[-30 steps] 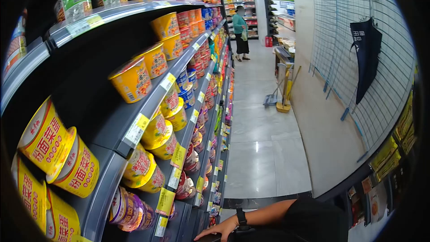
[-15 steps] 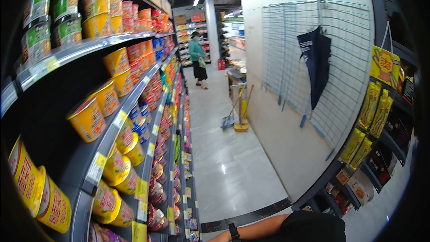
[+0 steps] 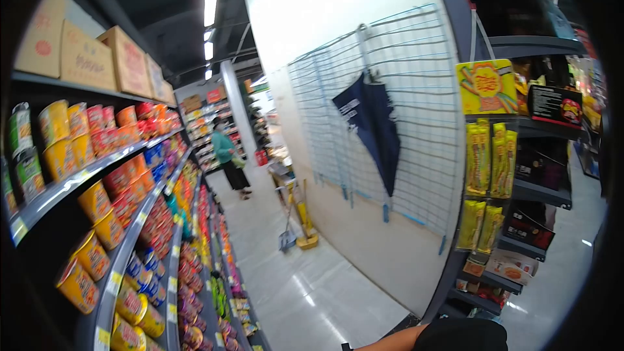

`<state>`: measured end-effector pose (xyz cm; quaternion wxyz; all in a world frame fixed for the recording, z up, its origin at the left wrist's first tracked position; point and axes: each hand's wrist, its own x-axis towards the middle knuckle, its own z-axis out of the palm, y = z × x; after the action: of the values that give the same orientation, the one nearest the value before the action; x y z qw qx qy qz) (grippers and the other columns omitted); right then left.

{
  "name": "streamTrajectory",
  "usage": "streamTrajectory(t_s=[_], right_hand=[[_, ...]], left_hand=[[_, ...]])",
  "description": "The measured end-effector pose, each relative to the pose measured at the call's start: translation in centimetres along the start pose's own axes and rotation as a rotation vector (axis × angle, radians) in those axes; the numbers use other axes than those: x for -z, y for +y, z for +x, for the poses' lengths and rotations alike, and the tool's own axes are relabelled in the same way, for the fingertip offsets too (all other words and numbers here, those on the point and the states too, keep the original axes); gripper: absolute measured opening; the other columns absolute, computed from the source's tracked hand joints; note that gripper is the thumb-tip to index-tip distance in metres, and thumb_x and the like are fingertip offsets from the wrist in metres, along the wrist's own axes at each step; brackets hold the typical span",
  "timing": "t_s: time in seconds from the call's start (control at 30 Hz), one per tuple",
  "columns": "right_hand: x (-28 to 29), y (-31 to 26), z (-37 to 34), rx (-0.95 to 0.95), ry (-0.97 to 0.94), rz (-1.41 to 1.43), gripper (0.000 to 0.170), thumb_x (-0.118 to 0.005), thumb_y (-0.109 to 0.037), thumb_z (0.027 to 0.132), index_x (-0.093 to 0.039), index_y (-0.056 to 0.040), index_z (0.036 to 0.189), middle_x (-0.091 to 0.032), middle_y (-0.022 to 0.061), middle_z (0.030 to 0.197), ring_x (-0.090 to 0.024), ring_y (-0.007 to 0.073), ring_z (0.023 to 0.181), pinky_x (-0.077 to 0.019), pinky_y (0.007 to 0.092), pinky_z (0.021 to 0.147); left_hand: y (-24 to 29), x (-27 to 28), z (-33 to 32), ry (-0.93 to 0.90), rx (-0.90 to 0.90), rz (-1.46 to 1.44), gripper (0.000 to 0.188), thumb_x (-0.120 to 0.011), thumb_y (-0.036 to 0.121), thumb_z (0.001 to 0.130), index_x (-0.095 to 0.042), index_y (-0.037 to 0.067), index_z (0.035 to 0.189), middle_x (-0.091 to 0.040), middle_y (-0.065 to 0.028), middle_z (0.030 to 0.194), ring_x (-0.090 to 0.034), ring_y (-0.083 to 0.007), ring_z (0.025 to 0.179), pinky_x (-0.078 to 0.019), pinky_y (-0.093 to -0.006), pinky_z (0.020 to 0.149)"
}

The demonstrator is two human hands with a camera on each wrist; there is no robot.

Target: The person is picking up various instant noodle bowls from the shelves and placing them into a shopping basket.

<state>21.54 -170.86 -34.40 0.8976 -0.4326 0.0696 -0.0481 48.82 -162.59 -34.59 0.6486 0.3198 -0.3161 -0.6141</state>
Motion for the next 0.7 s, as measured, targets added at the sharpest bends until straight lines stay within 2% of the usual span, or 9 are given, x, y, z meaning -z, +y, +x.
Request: streamTrajectory(t_s=[0.03, 0.07, 0.1, 0.2, 0.4, 0.53, 0.57, 0.67, 0.7], right_hand=[[0.4, -0.1, -1.3, 0.037, 0.060, 0.002, 0.092, -0.075, -0.015, 0.071, -0.021, -0.0036, 0.145, -0.034, 0.0106, 0.143, -0.032, 0.0199, 0.130, -0.0266, 0.0340, 0.108], [0.6, -0.3, -2.7, 0.073, 0.116, 0.003, 0.092, -0.075, -0.015, 0.071, -0.021, -0.0037, 0.145, -0.034, 0.0105, 0.143, -0.032, 0.0199, 0.130, -0.0269, 0.0340, 0.108], [0.8, -0.3, -3.9, 0.106, 0.167, 0.003, 0.092, -0.075, -0.015, 0.071, -0.020, -0.0038, 0.145, -0.034, 0.0105, 0.143, -0.032, 0.0199, 0.130, -0.0273, 0.0340, 0.107], [0.8, -0.4, -7.3, 0.209, 0.310, 0.012, 0.093, -0.075, -0.015, 0.071, -0.020, -0.0041, 0.145, -0.035, 0.0105, 0.143, -0.033, 0.0198, 0.130, -0.0284, 0.0340, 0.107], [0.3, 0.1, -11.5, 0.323, 0.485, 0.030, 0.094, -0.075, -0.015, 0.070, -0.020, -0.0048, 0.145, -0.036, 0.0104, 0.142, -0.034, 0.0197, 0.129, -0.0307, 0.0340, 0.106], [-1.5, -0.7, -12.6, 0.275, 0.555, 0.114, 0.099, -0.076, -0.015, 0.065, -0.020, -0.0079, 0.146, -0.041, 0.0102, 0.138, -0.043, 0.0195, 0.123, -0.0394, 0.0337, 0.100], [-1.7, -1.0, -12.5, 0.295, 0.573, 0.118, 0.099, -0.076, -0.015, 0.065, -0.020, -0.0079, 0.146, -0.041, 0.0102, 0.138, -0.043, 0.0195, 0.123, -0.0394, 0.0337, 0.100], [-1.2, -1.2, -12.0, 0.186, 0.600, 0.088, 0.096, -0.075, -0.013, 0.065, -0.023, -0.0071, 0.145, -0.044, 0.0099, 0.136, -0.045, 0.0193, 0.121, -0.0389, 0.0340, 0.101], [-0.2, -0.6, -11.5, 0.204, 0.568, 0.079, 0.094, -0.075, -0.013, 0.065, -0.025, -0.0065, 0.144, -0.044, 0.0100, 0.136, -0.045, 0.0194, 0.121, -0.0389, 0.0338, 0.101]], left_hand=[[-0.7, -0.9, 1.8, -0.028, -0.028, 0.064, 0.023, -0.053, 0.020, 0.093, -0.052, 0.007, 0.112, -0.059, -0.0079, 0.089, -0.056, -0.0205, 0.070, -0.0476, -0.0340, 0.064], [-0.7, -1.7, 3.3, -0.149, 0.161, 0.070, 0.026, -0.056, 0.014, 0.091, -0.052, 0.005, 0.114, -0.060, -0.0067, 0.088, -0.056, -0.0176, 0.070, -0.0467, -0.0308, 0.061], [-1.5, -3.2, 4.6, -0.053, 0.226, 0.206, 0.024, -0.057, 0.012, 0.089, -0.054, 0.002, 0.111, -0.061, -0.0063, 0.085, -0.056, -0.0155, 0.070, -0.0461, -0.0270, 0.063], [-2.3, -8.7, 7.1, 0.030, 0.220, 0.463, 0.013, -0.057, 0.009, 0.087, -0.058, -0.002, 0.095, -0.061, -0.0082, 0.082, -0.057, -0.0148, 0.067, -0.0479, -0.0272, 0.062], [-2.1, -16.9, 7.8, 0.004, 0.253, 0.672, 0.013, -0.061, 0.006, 0.086, -0.060, -0.007, 0.086, -0.062, -0.0090, 0.073, -0.060, -0.0162, 0.066, -0.0528, -0.0306, 0.063], [-2.2, -17.4, 7.6, 0.066, 0.211, 0.694, 0.013, -0.061, 0.006, 0.086, -0.059, -0.008, 0.087, -0.063, -0.0107, 0.075, -0.061, -0.0176, 0.068, -0.0523, -0.0298, 0.065], [-2.6, -16.5, 7.8, 0.032, 0.198, 0.588, 0.012, -0.061, 0.006, 0.087, -0.059, -0.007, 0.087, -0.063, -0.0108, 0.077, -0.061, -0.0176, 0.068, -0.0517, -0.0295, 0.065], [-2.5, -16.6, 7.3, 0.052, 0.202, 0.685, 0.012, -0.058, 0.006, 0.089, -0.058, -0.006, 0.091, -0.062, -0.0111, 0.079, -0.060, -0.0178, 0.069, -0.0511, -0.0293, 0.064], [-2.5, -16.3, 7.0, 0.029, 0.240, 0.542, 0.012, -0.055, 0.007, 0.091, -0.057, -0.004, 0.093, -0.061, -0.0109, 0.080, -0.059, -0.0183, 0.071, -0.0507, -0.0305, 0.068]])
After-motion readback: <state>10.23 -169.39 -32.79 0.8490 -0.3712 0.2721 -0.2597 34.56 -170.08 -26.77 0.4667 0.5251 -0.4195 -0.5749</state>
